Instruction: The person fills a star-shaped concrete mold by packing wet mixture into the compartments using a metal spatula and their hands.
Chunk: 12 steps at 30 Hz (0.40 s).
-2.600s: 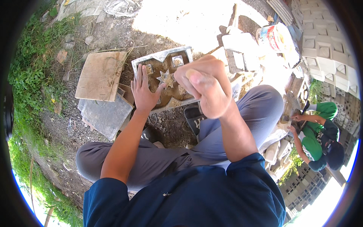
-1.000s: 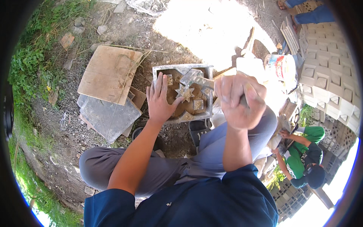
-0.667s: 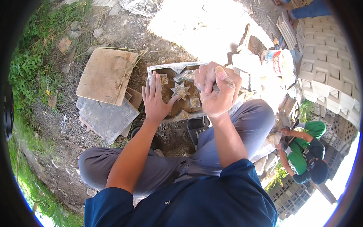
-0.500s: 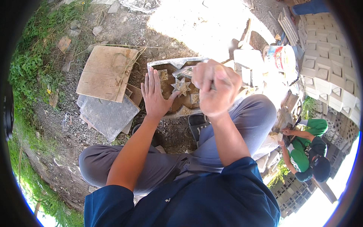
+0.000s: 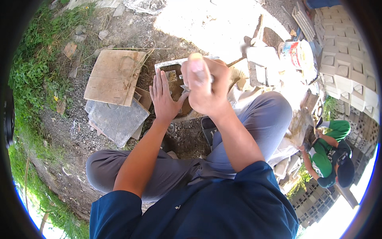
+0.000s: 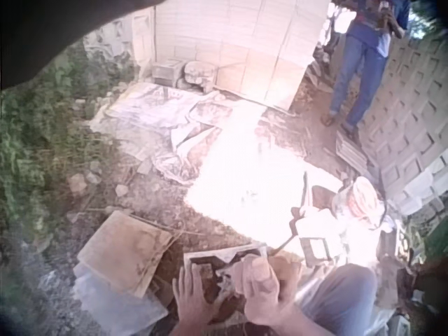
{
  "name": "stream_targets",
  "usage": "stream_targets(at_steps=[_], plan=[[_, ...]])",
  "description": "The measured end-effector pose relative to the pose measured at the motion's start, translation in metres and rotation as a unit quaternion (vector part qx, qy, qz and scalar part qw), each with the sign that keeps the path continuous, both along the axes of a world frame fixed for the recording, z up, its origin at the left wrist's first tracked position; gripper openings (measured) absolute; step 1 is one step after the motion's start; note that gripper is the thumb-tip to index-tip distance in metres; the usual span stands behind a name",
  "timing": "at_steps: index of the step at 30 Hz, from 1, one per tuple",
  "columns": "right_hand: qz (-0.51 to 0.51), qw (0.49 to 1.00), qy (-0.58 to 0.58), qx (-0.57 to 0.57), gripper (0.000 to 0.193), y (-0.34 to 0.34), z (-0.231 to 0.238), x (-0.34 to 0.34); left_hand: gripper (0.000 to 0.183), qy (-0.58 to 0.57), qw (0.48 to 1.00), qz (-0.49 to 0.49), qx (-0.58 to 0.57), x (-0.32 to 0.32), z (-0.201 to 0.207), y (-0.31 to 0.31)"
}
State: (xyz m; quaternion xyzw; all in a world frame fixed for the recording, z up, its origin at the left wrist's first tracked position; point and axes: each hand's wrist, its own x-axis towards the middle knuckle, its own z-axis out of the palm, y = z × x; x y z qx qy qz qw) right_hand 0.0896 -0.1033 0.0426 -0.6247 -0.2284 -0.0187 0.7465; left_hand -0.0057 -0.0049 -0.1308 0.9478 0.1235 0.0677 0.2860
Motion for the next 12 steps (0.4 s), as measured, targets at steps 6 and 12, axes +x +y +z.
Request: stream_targets(at_steps=[6, 12], plan=[[0.004, 1.000, -0.025, 0.005, 0.057, -0.015, 0.016, -0.013, 0.112, 0.013, 1.000, -0.006, -0.004, -0.017, 0.001, -0.004], [0.019, 0.999, -0.030, -0.037, 0.051, -0.021, 0.001, -0.014, 0.112, 0.003, 1.000, -0.004, -0.009, -0.009, 0.001, -0.002]])
